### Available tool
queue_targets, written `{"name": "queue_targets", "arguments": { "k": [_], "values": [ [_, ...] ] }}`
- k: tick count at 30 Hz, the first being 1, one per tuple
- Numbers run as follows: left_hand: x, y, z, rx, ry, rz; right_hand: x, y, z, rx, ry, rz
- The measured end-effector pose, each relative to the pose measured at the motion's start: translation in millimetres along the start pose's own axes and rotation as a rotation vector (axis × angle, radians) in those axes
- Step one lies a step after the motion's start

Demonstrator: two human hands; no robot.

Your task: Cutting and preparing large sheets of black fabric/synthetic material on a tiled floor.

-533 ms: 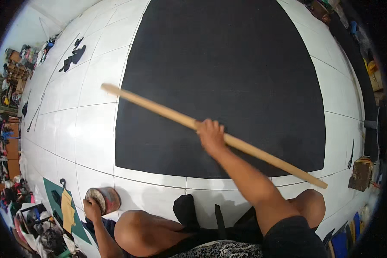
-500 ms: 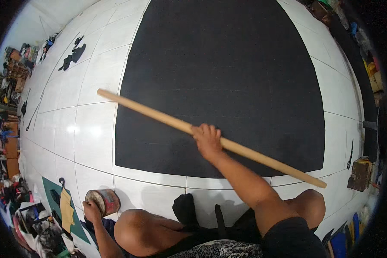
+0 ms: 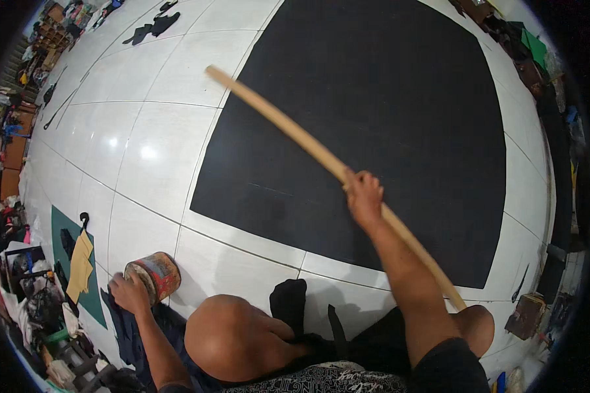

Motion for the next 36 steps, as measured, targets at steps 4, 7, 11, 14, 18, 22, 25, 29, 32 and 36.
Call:
{"name": "queue_targets", "arguments": {
  "k": [4,7,11,14,18,22,25,29,32,36],
  "values": [
    [-49,-67,-10,0.446,-0.217,-0.841,112,-25,-36,0.073,0.127,0.148],
    [-146,-69,-128,0.987,0.130,-1.063,138,-30,-80,0.213,0.229,0.125],
    [-173,-87,-184,1.387,0.472,-1.415,168,-32,-95,0.340,0.256,0.280],
    [-185,-82,-192,1.437,0.537,-1.527,161,-18,-70,0.387,0.239,0.352],
    [-223,-53,-207,1.484,0.345,-1.532,73,38,-4,0.313,0.189,0.172],
    [-223,-57,-204,1.381,0.466,-1.509,-20,108,31,0.259,0.255,0.148],
    [-237,-50,-214,1.312,0.451,-1.469,-91,157,17,0.308,0.074,0.103],
    [-246,-83,-215,1.239,0.391,-1.309,-161,153,-31,0.235,0.010,-0.103],
    [-227,-107,-189,1.229,0.384,-1.240,-166,102,-64,0.257,-0.058,-0.180],
    [-248,-84,-206,1.298,0.332,-1.233,-136,75,-110,0.177,0.016,-0.089]
  ]
}}
Point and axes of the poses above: each hand's wrist, its own z-axis towards the middle knuckle, its own y-axis out of the back of the hand, x = y × z, the point moved 5 cm from there along z, towards the middle knuckle, and after that the axes turned 14 degrees about y, right-handed, at the moved point
